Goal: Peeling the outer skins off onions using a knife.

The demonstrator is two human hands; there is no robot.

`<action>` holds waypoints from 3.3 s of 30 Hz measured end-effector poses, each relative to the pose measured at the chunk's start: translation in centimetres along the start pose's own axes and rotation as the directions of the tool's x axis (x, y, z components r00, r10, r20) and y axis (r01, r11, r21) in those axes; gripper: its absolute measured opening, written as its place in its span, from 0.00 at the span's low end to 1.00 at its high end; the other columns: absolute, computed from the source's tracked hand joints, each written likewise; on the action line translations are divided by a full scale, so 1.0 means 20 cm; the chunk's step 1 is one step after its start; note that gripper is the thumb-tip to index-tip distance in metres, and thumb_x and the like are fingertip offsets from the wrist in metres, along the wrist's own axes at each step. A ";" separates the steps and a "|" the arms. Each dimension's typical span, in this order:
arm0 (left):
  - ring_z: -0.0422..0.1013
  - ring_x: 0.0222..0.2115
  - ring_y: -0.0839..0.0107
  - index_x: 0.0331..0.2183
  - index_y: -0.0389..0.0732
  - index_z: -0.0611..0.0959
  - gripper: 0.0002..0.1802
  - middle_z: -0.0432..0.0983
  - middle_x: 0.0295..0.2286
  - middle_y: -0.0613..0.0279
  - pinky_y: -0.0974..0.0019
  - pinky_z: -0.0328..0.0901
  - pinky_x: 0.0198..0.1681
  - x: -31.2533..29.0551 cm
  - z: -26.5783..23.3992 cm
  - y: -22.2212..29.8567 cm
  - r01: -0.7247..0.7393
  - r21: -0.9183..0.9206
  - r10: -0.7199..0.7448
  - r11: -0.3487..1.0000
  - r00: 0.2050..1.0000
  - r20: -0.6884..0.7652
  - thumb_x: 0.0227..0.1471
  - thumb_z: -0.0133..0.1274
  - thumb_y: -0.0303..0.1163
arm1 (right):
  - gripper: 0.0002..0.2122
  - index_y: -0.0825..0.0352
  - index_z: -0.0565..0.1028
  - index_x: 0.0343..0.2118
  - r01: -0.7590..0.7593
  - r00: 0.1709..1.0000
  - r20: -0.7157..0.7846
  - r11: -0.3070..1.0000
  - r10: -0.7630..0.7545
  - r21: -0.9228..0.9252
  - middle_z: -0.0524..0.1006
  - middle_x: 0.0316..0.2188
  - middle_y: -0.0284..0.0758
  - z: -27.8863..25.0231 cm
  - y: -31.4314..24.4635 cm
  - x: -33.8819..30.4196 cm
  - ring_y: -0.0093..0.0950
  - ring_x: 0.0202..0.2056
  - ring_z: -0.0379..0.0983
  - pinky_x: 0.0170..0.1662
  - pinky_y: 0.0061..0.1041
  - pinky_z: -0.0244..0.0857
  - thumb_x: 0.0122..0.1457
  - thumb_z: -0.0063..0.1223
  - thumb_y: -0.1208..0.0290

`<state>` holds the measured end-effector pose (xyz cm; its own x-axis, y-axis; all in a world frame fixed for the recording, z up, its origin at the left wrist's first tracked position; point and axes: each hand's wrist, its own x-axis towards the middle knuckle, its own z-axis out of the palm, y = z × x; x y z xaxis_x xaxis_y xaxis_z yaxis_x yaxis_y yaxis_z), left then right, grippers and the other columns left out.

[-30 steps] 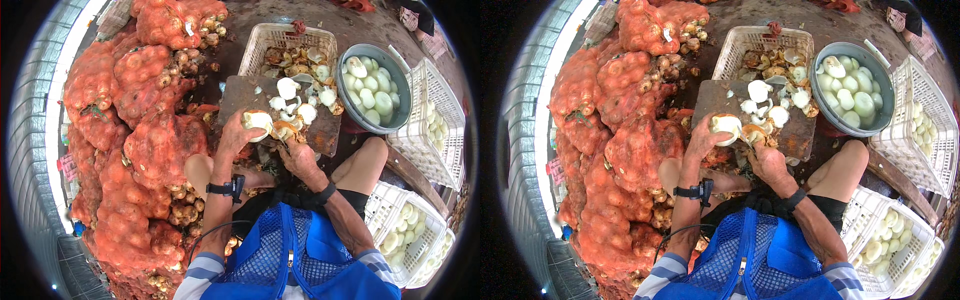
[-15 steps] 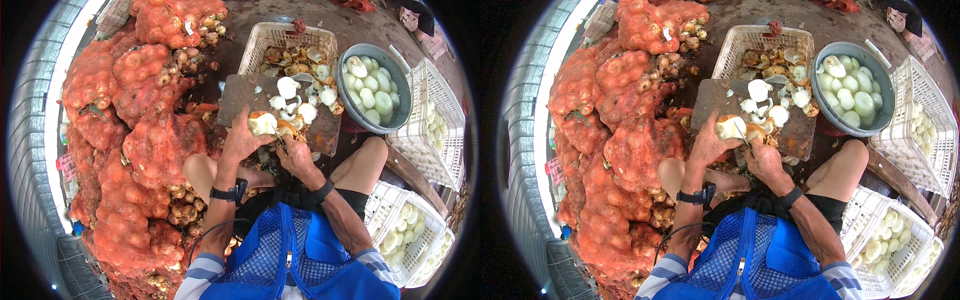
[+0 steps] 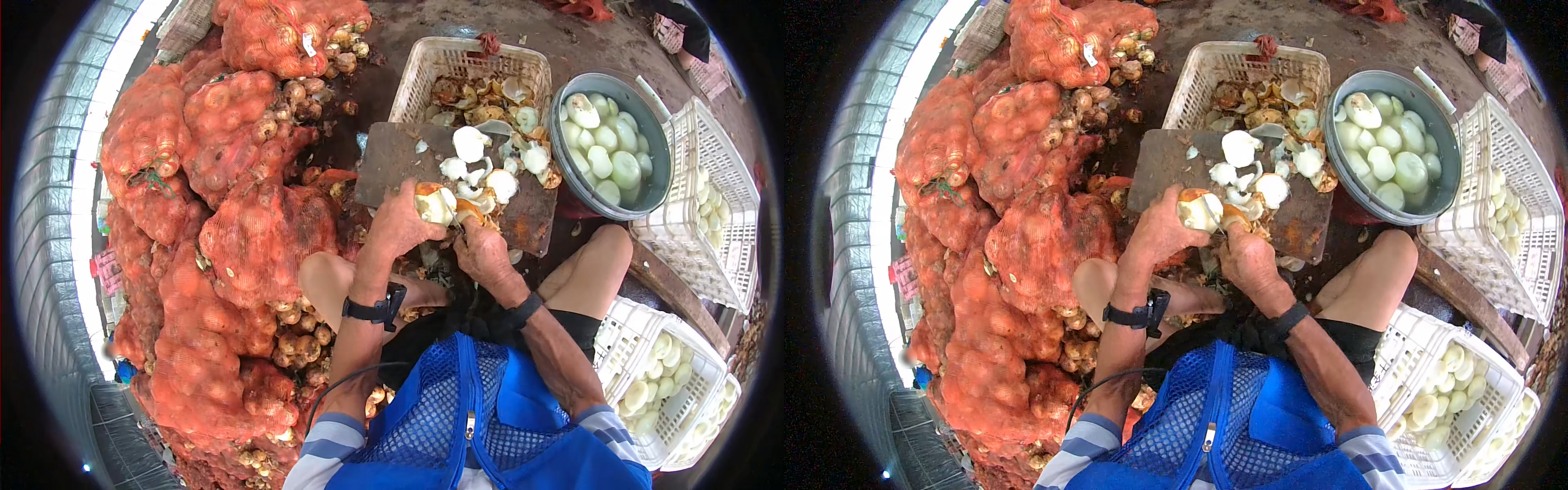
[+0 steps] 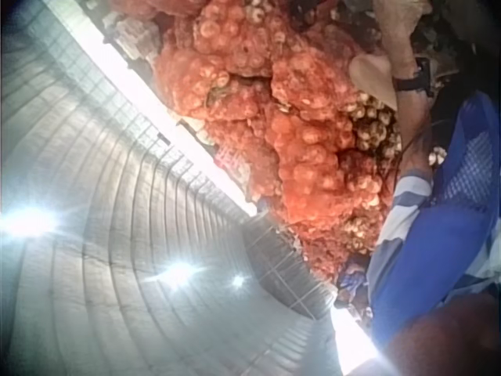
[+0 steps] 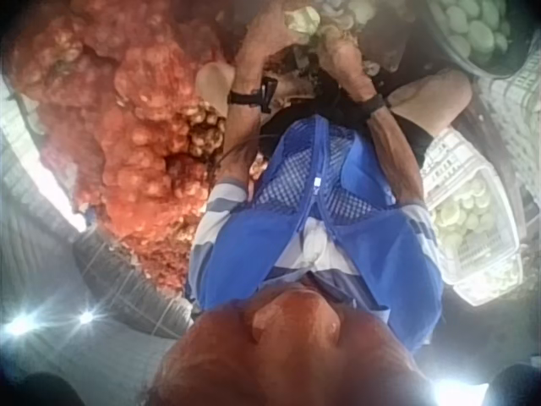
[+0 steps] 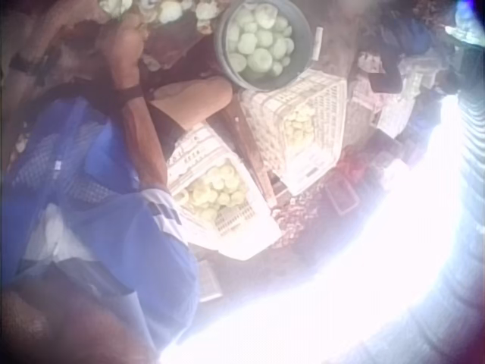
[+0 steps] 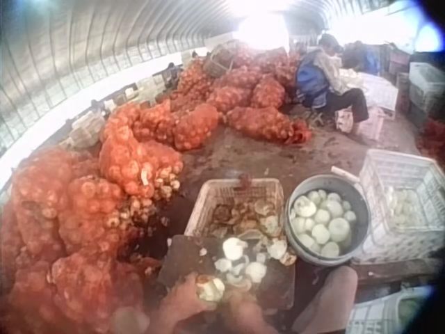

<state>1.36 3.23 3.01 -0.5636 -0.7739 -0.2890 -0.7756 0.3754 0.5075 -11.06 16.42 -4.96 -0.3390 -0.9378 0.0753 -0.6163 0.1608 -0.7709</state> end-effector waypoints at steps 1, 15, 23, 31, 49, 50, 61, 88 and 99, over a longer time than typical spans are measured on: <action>0.70 0.47 0.36 0.56 0.31 0.66 0.55 0.73 0.43 0.27 0.51 0.68 0.51 0.00 0.00 0.01 -0.001 0.001 0.001 1.000 1.000 0.002 0.27 0.72 0.41 | 0.11 0.70 0.69 0.38 -0.015 1.000 0.016 1.000 0.015 -0.009 0.76 0.20 0.50 -0.01 0.01 0.00 0.51 0.26 0.76 0.30 0.46 0.71 0.55 0.53 0.72; 0.72 0.44 0.37 0.51 0.29 0.69 0.51 0.75 0.40 0.29 0.51 0.69 0.48 0.03 0.00 -0.02 -0.007 0.035 0.008 0.999 1.000 -0.011 0.25 0.71 0.43 | 0.10 0.70 0.68 0.35 0.070 0.997 0.031 0.998 -0.070 0.005 0.75 0.19 0.49 0.00 -0.01 0.01 0.51 0.25 0.76 0.27 0.45 0.71 0.55 0.54 0.72; 0.73 0.42 0.37 0.50 0.28 0.69 0.50 0.75 0.38 0.27 0.51 0.71 0.46 0.06 0.00 0.00 0.033 0.053 -0.036 0.998 0.998 0.056 0.26 0.70 0.44 | 0.08 0.70 0.68 0.32 0.067 0.997 -0.019 0.993 -0.069 -0.092 0.74 0.17 0.49 0.07 0.04 0.04 0.49 0.23 0.76 0.25 0.44 0.71 0.53 0.53 0.74; 0.74 0.42 0.37 0.53 0.33 0.70 0.51 0.72 0.42 0.24 0.50 0.71 0.47 0.02 0.04 0.01 0.007 0.120 -0.003 0.993 0.999 -0.034 0.25 0.70 0.43 | 0.07 0.73 0.71 0.33 -0.131 0.986 0.082 0.978 0.146 -0.164 0.77 0.26 0.54 0.03 0.05 0.08 0.54 0.31 0.77 0.35 0.48 0.72 0.52 0.51 0.76; 0.73 0.49 0.48 0.55 0.28 0.68 0.55 0.75 0.46 0.37 0.56 0.68 0.51 0.00 0.03 -0.19 -0.059 -0.210 0.040 0.976 0.995 -0.092 0.30 0.75 0.47 | 0.10 0.75 0.71 0.32 -0.014 0.999 0.030 1.000 0.014 0.003 0.75 0.20 0.54 0.03 -0.01 -0.01 0.52 0.25 0.75 0.28 0.44 0.70 0.54 0.54 0.72; 0.72 0.49 0.48 0.55 0.28 0.69 0.55 0.75 0.46 0.36 0.56 0.68 0.52 0.00 0.01 -0.15 -0.040 -0.248 0.025 0.968 0.998 -0.063 0.30 0.75 0.47 | 0.10 0.75 0.71 0.32 -0.017 1.000 0.026 1.000 0.017 0.004 0.75 0.20 0.54 0.06 0.00 0.00 0.52 0.25 0.75 0.28 0.44 0.70 0.54 0.54 0.72; 0.72 0.48 0.46 0.55 0.30 0.69 0.54 0.74 0.46 0.37 0.54 0.67 0.52 0.01 0.05 -0.18 -0.032 -0.252 0.012 0.967 0.997 -0.081 0.28 0.75 0.46 | 0.09 0.77 0.74 0.28 -0.208 0.966 0.162 0.978 0.202 0.018 0.76 0.23 0.58 0.13 0.04 0.07 0.54 0.30 0.76 0.33 0.46 0.71 0.51 0.53 0.73; 0.68 0.54 0.58 0.60 0.38 0.67 0.58 0.71 0.53 0.48 0.58 0.63 0.59 -0.08 0.12 -0.35 -0.123 -0.381 0.079 0.917 0.989 -0.129 0.25 0.76 0.38 | 0.09 0.78 0.75 0.28 -0.205 0.955 0.238 0.975 0.179 0.090 0.76 0.24 0.58 0.11 -0.01 0.07 0.55 0.30 0.76 0.34 0.46 0.72 0.50 0.54 0.73; 0.72 0.50 0.60 0.58 0.33 0.67 0.50 0.74 0.49 0.51 0.58 0.69 0.53 -0.10 0.13 -0.42 -0.014 -0.922 -0.003 0.387 1.000 -0.017 0.29 0.66 0.30 | 0.15 0.79 0.73 0.29 -0.374 0.900 0.320 0.901 0.294 0.222 0.76 0.23 0.58 0.08 0.02 -0.03 0.56 0.30 0.76 0.34 0.47 0.69 0.55 0.55 0.67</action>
<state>8.14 3.00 -2.82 -0.5562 -0.7835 -0.2772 -0.0304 -0.3142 0.9489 -9.89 16.55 -6.34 -0.2589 -0.8956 -0.3619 -0.2709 0.4269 -0.8628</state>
